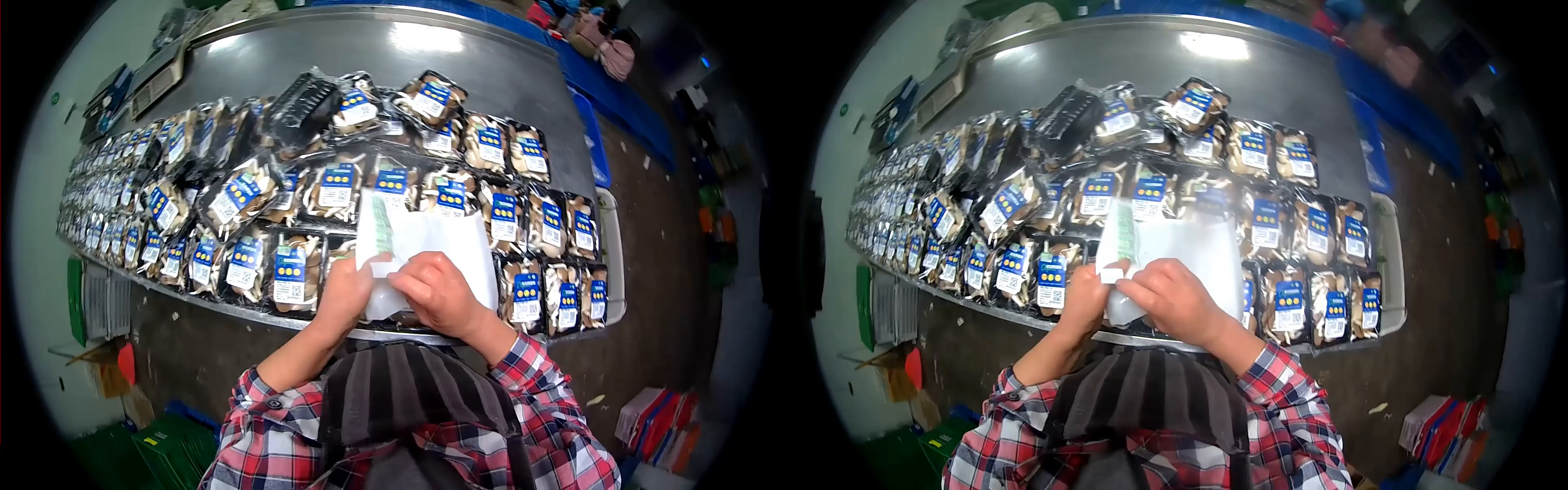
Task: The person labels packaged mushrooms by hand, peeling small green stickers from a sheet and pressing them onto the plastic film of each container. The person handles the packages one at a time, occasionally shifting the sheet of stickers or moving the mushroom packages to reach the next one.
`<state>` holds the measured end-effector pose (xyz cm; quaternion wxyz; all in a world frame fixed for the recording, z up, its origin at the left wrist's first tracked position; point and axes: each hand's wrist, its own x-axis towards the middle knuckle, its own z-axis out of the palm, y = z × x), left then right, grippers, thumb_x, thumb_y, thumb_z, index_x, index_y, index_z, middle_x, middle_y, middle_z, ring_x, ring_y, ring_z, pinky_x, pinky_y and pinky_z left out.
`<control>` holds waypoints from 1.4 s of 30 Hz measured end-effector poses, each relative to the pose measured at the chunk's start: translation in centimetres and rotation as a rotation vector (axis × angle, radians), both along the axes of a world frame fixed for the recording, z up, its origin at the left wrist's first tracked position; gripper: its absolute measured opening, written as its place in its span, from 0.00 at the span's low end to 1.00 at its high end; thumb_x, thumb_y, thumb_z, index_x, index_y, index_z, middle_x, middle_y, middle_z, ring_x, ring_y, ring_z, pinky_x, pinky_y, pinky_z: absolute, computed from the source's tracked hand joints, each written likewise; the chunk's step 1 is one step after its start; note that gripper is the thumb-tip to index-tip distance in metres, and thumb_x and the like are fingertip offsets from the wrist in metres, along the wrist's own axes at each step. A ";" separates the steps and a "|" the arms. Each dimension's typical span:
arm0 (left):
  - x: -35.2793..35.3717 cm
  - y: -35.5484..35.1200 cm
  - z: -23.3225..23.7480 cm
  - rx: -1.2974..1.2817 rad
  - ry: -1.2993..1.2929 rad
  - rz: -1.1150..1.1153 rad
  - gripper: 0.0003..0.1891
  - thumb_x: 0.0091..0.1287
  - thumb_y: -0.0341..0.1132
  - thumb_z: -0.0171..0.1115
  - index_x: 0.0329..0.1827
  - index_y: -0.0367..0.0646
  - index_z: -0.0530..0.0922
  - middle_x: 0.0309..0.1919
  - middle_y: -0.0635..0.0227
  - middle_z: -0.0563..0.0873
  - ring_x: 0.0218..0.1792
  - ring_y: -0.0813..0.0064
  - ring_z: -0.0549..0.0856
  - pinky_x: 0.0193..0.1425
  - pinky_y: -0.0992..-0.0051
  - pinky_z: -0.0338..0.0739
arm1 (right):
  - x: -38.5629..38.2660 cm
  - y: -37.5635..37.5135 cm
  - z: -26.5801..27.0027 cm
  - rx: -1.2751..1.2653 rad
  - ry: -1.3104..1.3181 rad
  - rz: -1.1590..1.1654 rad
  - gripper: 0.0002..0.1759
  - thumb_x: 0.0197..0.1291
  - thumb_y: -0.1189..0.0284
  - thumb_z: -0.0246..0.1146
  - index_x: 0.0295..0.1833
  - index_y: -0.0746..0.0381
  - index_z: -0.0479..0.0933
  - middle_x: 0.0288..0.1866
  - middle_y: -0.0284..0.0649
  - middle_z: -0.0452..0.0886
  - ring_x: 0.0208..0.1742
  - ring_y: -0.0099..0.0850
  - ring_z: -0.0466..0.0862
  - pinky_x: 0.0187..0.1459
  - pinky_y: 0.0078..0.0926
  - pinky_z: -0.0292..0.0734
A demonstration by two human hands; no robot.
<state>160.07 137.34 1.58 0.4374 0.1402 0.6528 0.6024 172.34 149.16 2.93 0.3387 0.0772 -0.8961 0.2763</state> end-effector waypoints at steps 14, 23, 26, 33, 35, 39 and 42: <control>-3.3 -2.0 1.4 0.279 0.138 0.348 0.17 0.66 0.40 0.55 0.47 0.32 0.75 0.38 0.64 0.82 0.36 0.79 0.81 0.41 0.81 0.74 | 10.5 6.4 -8.0 -0.661 -0.803 -0.703 0.10 0.51 0.69 0.65 0.31 0.65 0.75 0.20 0.32 0.75 0.22 0.21 0.73 0.27 0.19 0.69; -4.4 -2.8 0.7 0.236 0.115 0.346 0.17 0.67 0.39 0.54 0.49 0.33 0.73 0.39 0.64 0.82 0.37 0.80 0.80 0.42 0.80 0.73 | 7.6 6.9 -6.9 -0.083 -0.838 -0.906 0.27 0.49 0.60 0.64 0.49 0.63 0.63 0.23 0.46 0.79 0.26 0.47 0.79 0.29 0.40 0.73; -4.7 -2.6 0.7 0.237 0.086 0.342 0.15 0.67 0.36 0.53 0.49 0.32 0.72 0.40 0.64 0.81 0.37 0.79 0.80 0.43 0.80 0.73 | 7.9 12.7 -9.8 -0.333 -0.575 -0.960 0.24 0.51 0.69 0.64 0.50 0.65 0.63 0.24 0.41 0.76 0.26 0.36 0.78 0.30 0.31 0.72; -4.5 -2.3 0.5 0.212 -0.033 0.228 0.17 0.62 0.27 0.55 0.54 0.31 0.68 0.47 0.61 0.78 0.45 0.75 0.77 0.51 0.76 0.70 | 4.8 21.6 -11.2 -0.596 -0.492 -0.881 0.20 0.50 0.76 0.64 0.48 0.65 0.67 0.30 0.35 0.75 0.32 0.24 0.75 0.36 0.22 0.71; -4.1 -2.0 0.8 0.126 -0.050 0.175 0.17 0.62 0.27 0.55 0.53 0.31 0.69 0.47 0.61 0.78 0.45 0.75 0.78 0.52 0.76 0.70 | 3.5 21.5 -10.7 -0.766 -0.548 -0.800 0.20 0.49 0.76 0.64 0.48 0.64 0.67 0.30 0.35 0.75 0.33 0.25 0.75 0.36 0.23 0.72; -3.3 -0.6 1.6 0.095 -0.120 0.067 0.17 0.61 0.26 0.55 0.52 0.31 0.70 0.43 0.62 0.80 0.41 0.74 0.80 0.47 0.76 0.74 | 3.0 21.5 -11.5 -0.020 -0.615 -1.054 0.25 0.46 0.71 0.66 0.51 0.62 0.66 0.42 0.45 0.73 0.40 0.44 0.78 0.43 0.37 0.73; -2.9 0.0 0.2 0.091 -0.162 0.022 0.18 0.58 0.27 0.58 0.52 0.31 0.70 0.42 0.62 0.81 0.40 0.73 0.81 0.43 0.75 0.76 | 2.5 21.2 -8.4 -0.085 -0.381 -0.999 0.18 0.49 0.75 0.63 0.47 0.64 0.68 0.41 0.46 0.72 0.41 0.40 0.75 0.39 0.34 0.72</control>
